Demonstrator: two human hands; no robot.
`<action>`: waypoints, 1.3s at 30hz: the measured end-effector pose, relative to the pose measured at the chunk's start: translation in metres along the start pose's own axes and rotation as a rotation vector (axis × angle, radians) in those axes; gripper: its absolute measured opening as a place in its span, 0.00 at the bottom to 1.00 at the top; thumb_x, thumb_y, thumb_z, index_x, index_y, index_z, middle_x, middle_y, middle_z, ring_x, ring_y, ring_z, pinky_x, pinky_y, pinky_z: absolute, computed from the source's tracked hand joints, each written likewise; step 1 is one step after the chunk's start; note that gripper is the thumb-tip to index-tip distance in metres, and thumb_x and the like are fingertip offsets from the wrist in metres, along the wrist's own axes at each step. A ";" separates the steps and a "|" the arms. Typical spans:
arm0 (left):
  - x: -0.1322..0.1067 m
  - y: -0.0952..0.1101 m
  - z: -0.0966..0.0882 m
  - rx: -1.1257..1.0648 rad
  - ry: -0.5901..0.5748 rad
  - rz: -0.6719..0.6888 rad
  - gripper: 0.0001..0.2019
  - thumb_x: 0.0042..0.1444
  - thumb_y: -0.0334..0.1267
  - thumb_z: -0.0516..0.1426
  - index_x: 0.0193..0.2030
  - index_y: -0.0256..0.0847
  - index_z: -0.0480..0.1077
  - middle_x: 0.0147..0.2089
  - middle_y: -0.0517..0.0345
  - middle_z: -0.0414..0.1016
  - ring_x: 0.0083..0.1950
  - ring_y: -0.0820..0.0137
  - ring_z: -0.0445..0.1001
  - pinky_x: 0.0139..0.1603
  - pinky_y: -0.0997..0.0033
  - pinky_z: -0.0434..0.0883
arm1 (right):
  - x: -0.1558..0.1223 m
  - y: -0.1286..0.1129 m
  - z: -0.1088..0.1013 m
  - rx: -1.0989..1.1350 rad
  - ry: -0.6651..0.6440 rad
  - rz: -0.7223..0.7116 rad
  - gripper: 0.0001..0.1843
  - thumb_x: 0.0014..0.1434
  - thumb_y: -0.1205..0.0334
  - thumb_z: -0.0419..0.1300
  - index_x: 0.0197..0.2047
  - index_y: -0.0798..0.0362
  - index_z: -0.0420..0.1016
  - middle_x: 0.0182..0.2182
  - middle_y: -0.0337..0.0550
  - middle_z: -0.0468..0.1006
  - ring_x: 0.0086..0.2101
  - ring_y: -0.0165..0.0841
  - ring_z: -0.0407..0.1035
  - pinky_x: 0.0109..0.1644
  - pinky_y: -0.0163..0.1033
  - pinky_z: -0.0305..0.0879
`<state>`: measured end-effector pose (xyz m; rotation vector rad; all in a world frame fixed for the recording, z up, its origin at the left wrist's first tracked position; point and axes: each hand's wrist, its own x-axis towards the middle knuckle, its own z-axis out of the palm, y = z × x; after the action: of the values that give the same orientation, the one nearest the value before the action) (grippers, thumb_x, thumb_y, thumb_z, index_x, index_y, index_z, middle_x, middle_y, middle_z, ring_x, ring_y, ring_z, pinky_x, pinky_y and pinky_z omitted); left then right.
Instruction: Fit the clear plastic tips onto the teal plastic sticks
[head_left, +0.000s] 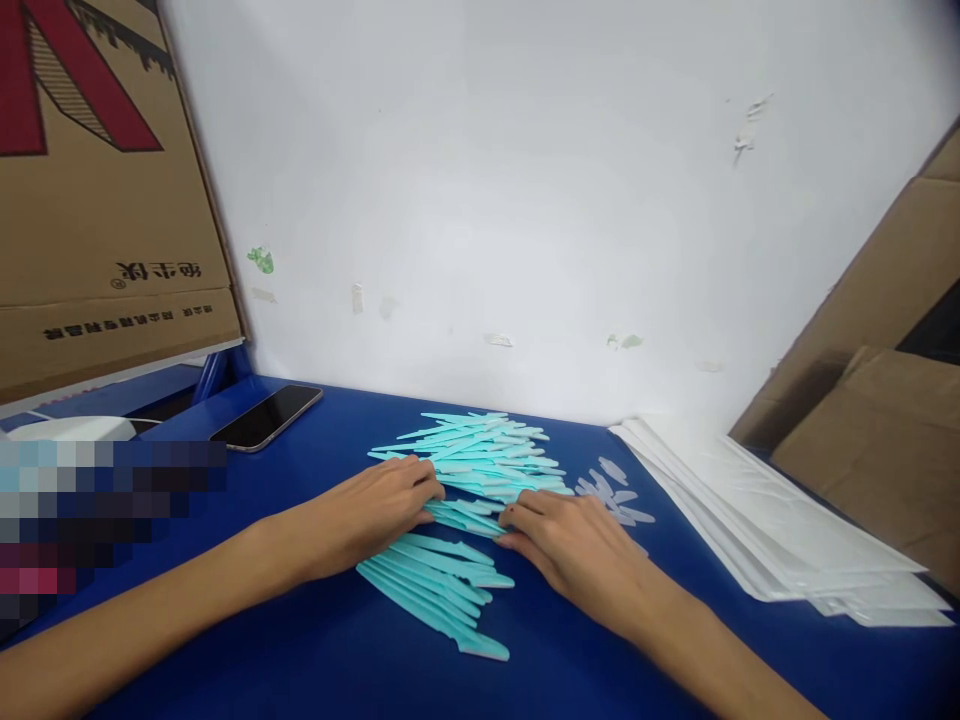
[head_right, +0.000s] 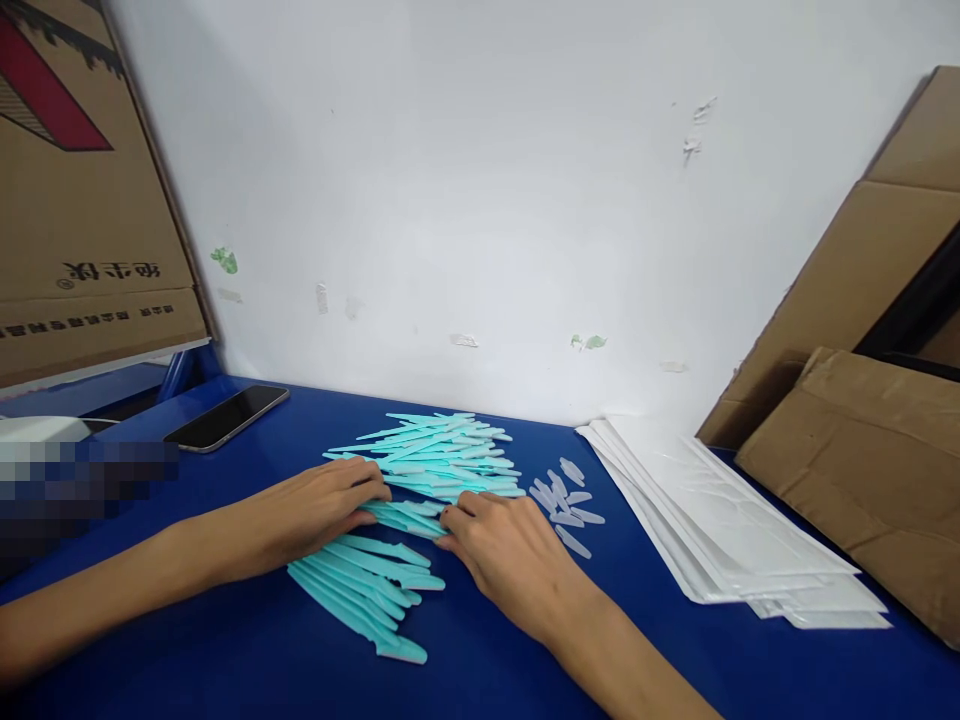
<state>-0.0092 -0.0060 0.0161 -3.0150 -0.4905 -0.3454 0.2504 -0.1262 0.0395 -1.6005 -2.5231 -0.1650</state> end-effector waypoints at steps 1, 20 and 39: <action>0.001 0.001 0.000 0.013 0.000 -0.002 0.07 0.71 0.34 0.56 0.53 0.41 0.69 0.49 0.53 0.72 0.49 0.61 0.73 0.48 0.64 0.67 | 0.000 0.000 0.000 0.000 0.003 -0.001 0.10 0.74 0.59 0.55 0.44 0.49 0.77 0.37 0.39 0.81 0.35 0.36 0.77 0.30 0.39 0.53; 0.005 0.003 -0.010 0.201 -0.171 -0.064 0.09 0.66 0.25 0.54 0.49 0.40 0.67 0.48 0.52 0.72 0.48 0.59 0.72 0.52 0.58 0.66 | 0.003 -0.005 0.010 -0.113 0.057 -0.080 0.11 0.72 0.64 0.57 0.56 0.50 0.74 0.39 0.41 0.81 0.37 0.39 0.77 0.30 0.40 0.55; 0.011 0.026 -0.021 0.343 -0.236 -0.089 0.06 0.66 0.25 0.53 0.47 0.38 0.66 0.40 0.49 0.76 0.39 0.56 0.77 0.35 0.62 0.70 | 0.002 -0.003 0.019 -0.104 0.102 -0.110 0.22 0.69 0.72 0.56 0.64 0.51 0.69 0.40 0.44 0.81 0.38 0.40 0.77 0.31 0.39 0.63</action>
<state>0.0045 -0.0292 0.0381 -2.7138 -0.6294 0.0868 0.2456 -0.1225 0.0214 -1.4485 -2.5618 -0.3861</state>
